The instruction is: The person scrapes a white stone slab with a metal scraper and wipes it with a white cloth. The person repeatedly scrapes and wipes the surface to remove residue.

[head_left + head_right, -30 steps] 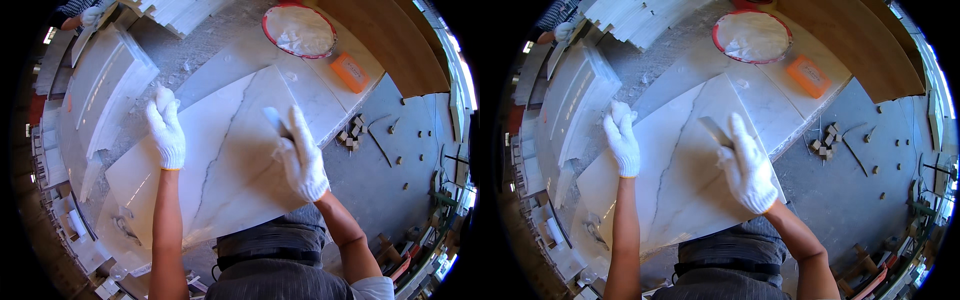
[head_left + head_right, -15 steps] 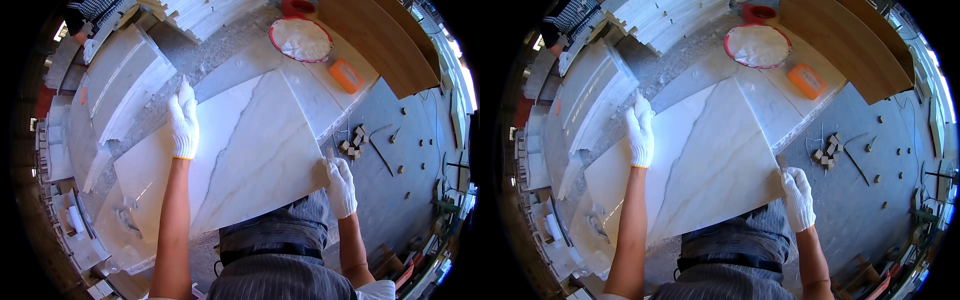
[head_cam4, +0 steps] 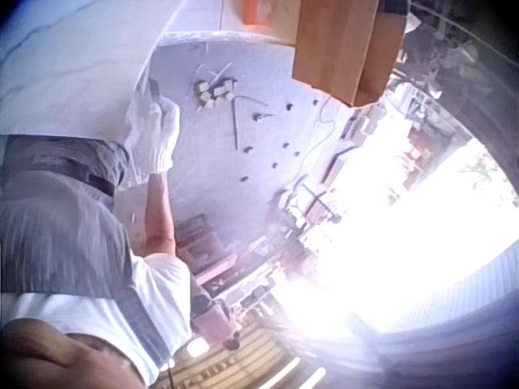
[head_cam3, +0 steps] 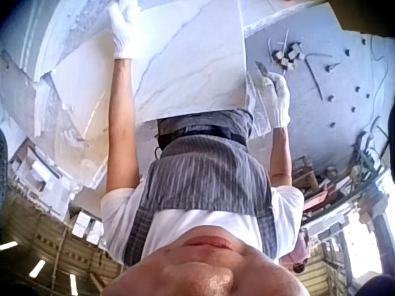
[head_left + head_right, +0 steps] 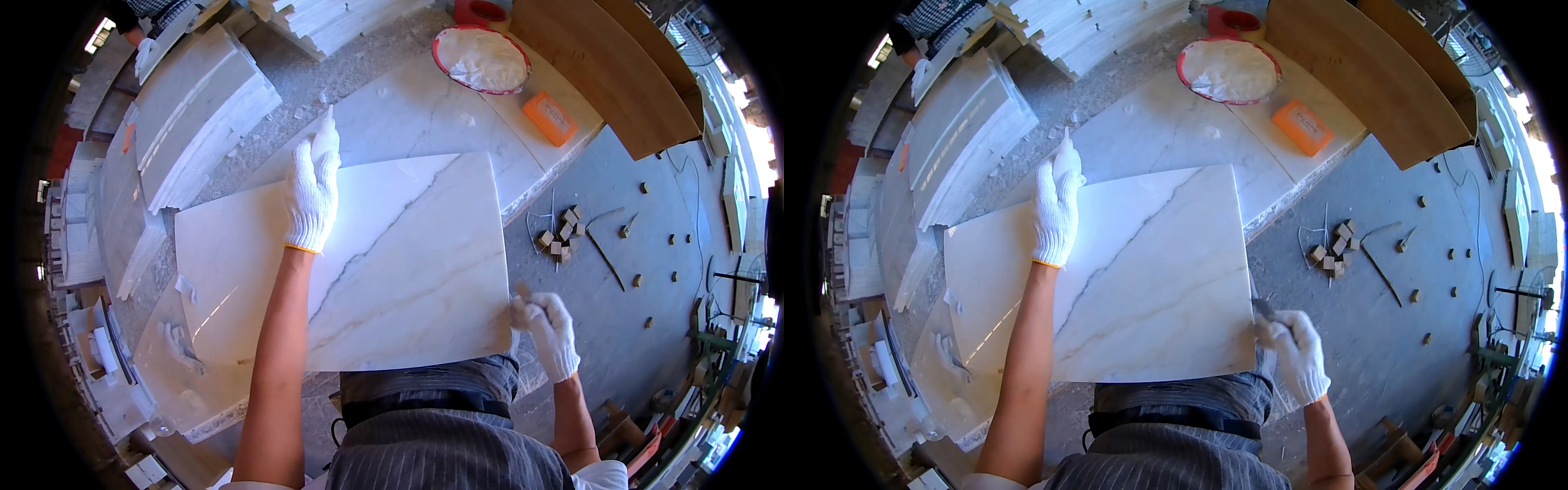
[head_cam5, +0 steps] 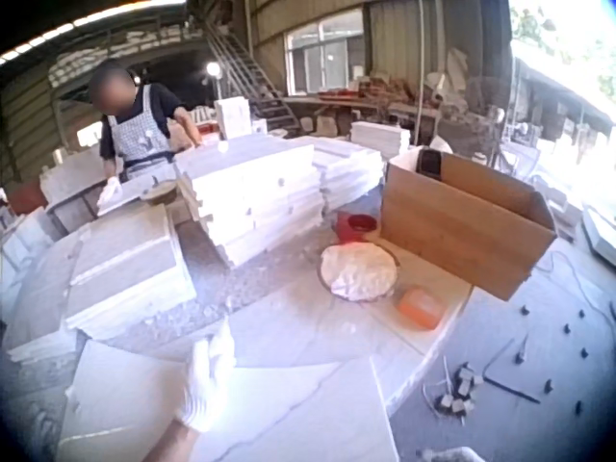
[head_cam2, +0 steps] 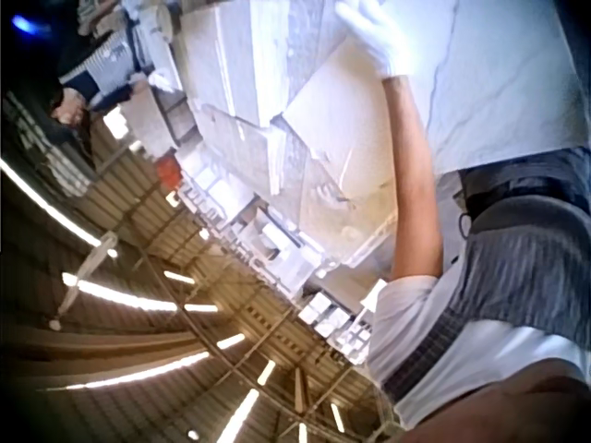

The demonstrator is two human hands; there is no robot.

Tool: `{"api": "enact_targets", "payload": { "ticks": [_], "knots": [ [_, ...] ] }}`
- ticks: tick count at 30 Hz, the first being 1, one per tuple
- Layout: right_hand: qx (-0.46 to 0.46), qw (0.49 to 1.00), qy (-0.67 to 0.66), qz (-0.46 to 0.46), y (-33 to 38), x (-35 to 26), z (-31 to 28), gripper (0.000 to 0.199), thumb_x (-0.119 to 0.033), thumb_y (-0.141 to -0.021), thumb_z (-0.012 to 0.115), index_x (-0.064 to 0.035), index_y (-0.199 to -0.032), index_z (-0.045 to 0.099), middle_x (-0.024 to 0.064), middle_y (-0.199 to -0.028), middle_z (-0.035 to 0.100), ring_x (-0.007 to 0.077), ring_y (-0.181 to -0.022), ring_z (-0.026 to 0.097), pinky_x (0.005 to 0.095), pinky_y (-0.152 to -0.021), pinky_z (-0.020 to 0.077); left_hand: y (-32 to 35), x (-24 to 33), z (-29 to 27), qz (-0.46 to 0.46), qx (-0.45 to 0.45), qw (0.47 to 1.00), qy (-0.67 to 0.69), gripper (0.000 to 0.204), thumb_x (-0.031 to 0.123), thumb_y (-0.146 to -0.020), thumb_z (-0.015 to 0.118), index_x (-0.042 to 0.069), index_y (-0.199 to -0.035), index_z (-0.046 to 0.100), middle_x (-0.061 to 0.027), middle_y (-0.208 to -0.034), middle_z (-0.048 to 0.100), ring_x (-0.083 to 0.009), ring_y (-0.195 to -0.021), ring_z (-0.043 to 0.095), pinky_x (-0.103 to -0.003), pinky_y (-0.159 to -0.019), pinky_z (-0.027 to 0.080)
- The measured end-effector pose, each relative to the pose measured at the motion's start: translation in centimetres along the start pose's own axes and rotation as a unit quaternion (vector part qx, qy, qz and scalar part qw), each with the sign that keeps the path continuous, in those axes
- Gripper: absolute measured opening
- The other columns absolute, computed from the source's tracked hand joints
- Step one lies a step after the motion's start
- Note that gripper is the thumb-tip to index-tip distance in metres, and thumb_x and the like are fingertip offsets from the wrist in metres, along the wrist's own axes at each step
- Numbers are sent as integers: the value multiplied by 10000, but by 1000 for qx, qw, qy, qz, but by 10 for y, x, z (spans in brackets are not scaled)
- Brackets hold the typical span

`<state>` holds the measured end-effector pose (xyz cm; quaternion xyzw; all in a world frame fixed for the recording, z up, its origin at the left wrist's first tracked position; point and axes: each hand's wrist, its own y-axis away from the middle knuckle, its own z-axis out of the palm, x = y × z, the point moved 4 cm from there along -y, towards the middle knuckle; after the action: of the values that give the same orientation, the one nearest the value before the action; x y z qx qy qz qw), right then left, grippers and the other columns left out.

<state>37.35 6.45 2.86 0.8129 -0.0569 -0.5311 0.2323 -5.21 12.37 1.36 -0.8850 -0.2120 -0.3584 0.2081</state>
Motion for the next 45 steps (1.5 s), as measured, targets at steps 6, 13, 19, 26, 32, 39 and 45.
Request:
{"api": "enact_targets", "payload": {
  "ticks": [6, 13, 19, 26, 32, 39, 45],
  "knots": [
    [-28, 984, -103, -144, -63, -70, 22, 217, -182, -1011, 544, -7, -1120, 612, 50, -990, 628, 131, -894, 576, 309, -818, 494, 9, -4, 3, -25, 57, 977, 202, 337, 187, -1028, 530, -27, -1284, 482, -159, -1148, 634, -249, -985, 650, -371, -872, 517],
    [-395, 912, -106, -28, -141, -133, 112, 294, -267, -995, 581, 12, -1085, 610, 80, -973, 649, 141, -858, 645, 273, -819, 530, 29, 12, -6, -38, 65, 970, 231, 386, 175, -1039, 516, -27, -1356, 429, -129, -1178, 603, -210, -1019, 623, -343, -926, 497],
    [-266, 944, -158, -114, -201, -174, 113, 342, -286, -1003, 572, 10, -1173, 590, 121, -1130, 641, 175, -1049, 645, 329, -928, 539, 32, 3, -10, -76, 76, 965, 238, 358, 165, -1031, 523, -29, -1323, 451, -137, -1134, 629, -199, -1035, 625, -343, -903, 499],
    [-395, 897, 6, -198, -162, -149, 163, 316, -254, -993, 595, -20, -1207, 599, 78, -1174, 648, 153, -1150, 596, 310, -1010, 476, 30, -5, -12, -53, 93, 965, 241, 358, 169, -1029, 526, -39, -1309, 444, -162, -1155, 607, -208, -1003, 627, -353, -901, 495],
    [-174, 898, -381, -133, -211, -166, 122, 346, -181, -1006, 549, -7, -1305, 534, 122, -1309, 597, 235, -1187, 596, 332, -1019, 490, 32, -2, -14, -60, 105, 954, 273, 380, 182, -1035, 516, -41, -1329, 427, -152, -1173, 588, -221, -1049, 585, -369, -953, 466],
    [-205, 941, -135, -232, -195, -119, 160, 328, -193, -1028, 514, -22, -1306, 550, 107, -1275, 618, 226, -1169, 590, 342, -1005, 477, 29, 4, -12, -59, 96, 959, 260, 335, 142, -1026, 508, -47, -1297, 449, -158, -1171, 589, -211, -1005, 606, -362, -933, 475],
    [-124, 985, -65, -105, -159, -154, 94, 385, -286, -984, 577, 6, -1222, 654, -41, -806, 555, 66, -739, 497, 230, -680, 389, 27, 2, -12, -7, 102, 943, 317, 440, 119, -1037, 493, -30, -1437, 385, -116, -1220, 585, -192, -993, 607, -330, -866, 508]
  ]
}}
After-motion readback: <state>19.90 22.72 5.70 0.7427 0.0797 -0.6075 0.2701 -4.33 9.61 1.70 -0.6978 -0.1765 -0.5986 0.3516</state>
